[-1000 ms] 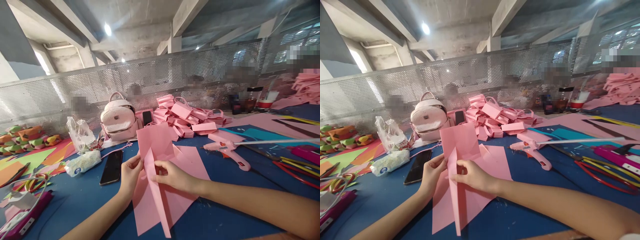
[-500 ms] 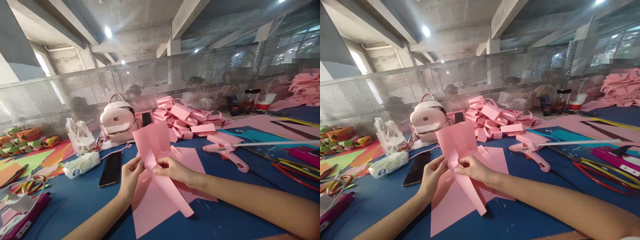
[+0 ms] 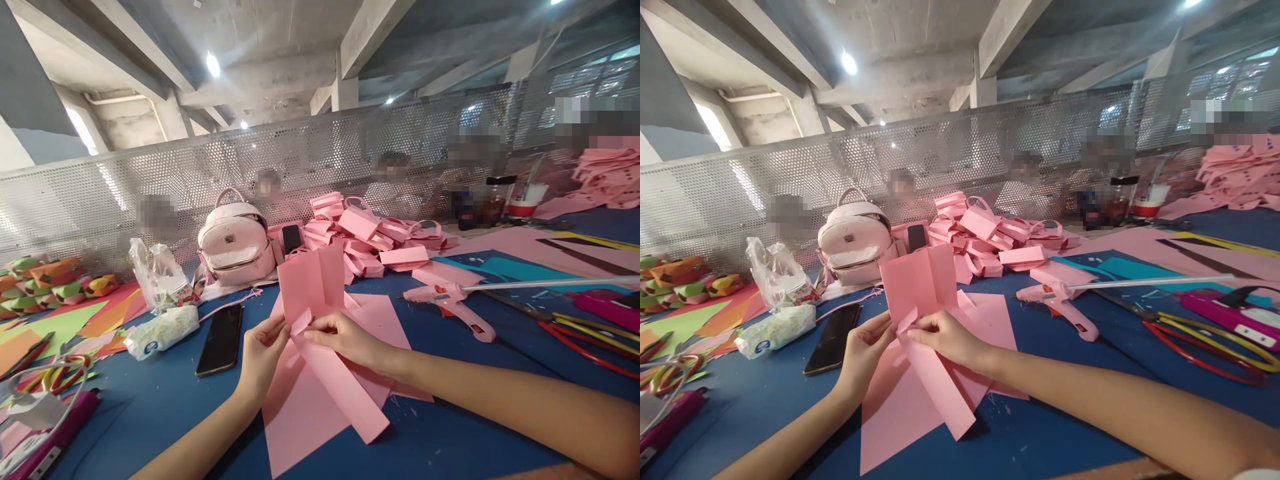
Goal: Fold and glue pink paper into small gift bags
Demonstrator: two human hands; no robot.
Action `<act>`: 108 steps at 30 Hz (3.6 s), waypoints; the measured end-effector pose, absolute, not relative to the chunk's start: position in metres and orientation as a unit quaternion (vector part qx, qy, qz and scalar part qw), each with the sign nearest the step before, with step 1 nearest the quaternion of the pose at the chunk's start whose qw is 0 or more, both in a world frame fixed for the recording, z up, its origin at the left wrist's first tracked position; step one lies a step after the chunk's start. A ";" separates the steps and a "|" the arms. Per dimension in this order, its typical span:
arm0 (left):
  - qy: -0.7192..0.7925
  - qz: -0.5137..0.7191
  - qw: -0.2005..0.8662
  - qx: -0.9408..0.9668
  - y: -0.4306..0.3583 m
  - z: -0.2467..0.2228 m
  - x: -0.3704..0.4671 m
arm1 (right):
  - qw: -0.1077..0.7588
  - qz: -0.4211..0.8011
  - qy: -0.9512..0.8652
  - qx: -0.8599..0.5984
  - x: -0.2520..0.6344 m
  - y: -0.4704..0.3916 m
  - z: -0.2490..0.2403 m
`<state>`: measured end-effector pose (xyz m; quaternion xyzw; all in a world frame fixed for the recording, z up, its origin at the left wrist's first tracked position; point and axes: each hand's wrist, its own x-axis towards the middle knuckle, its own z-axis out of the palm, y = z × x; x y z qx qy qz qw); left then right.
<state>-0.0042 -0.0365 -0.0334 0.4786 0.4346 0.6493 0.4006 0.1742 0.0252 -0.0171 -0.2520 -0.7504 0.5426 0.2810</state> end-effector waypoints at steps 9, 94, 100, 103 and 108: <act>0.443 0.633 0.332 0.542 -0.038 -0.038 -0.004 | 0.290 0.565 -0.727 -0.261 0.172 0.008 -0.007; 0.408 0.587 0.412 0.565 -0.051 -0.027 0.011 | 0.385 0.129 -0.898 -0.170 0.185 0.036 -0.004; 0.404 0.564 0.481 0.536 -0.050 -0.028 0.012 | 0.362 0.187 -0.888 -0.214 0.187 0.035 0.002; 0.415 0.609 0.500 0.455 -0.047 -0.030 0.008 | 0.370 0.211 -0.868 -0.257 0.188 0.032 0.015; 0.397 0.697 0.490 0.341 -0.042 -0.030 0.000 | 0.221 0.213 -0.904 -0.298 0.190 0.008 0.036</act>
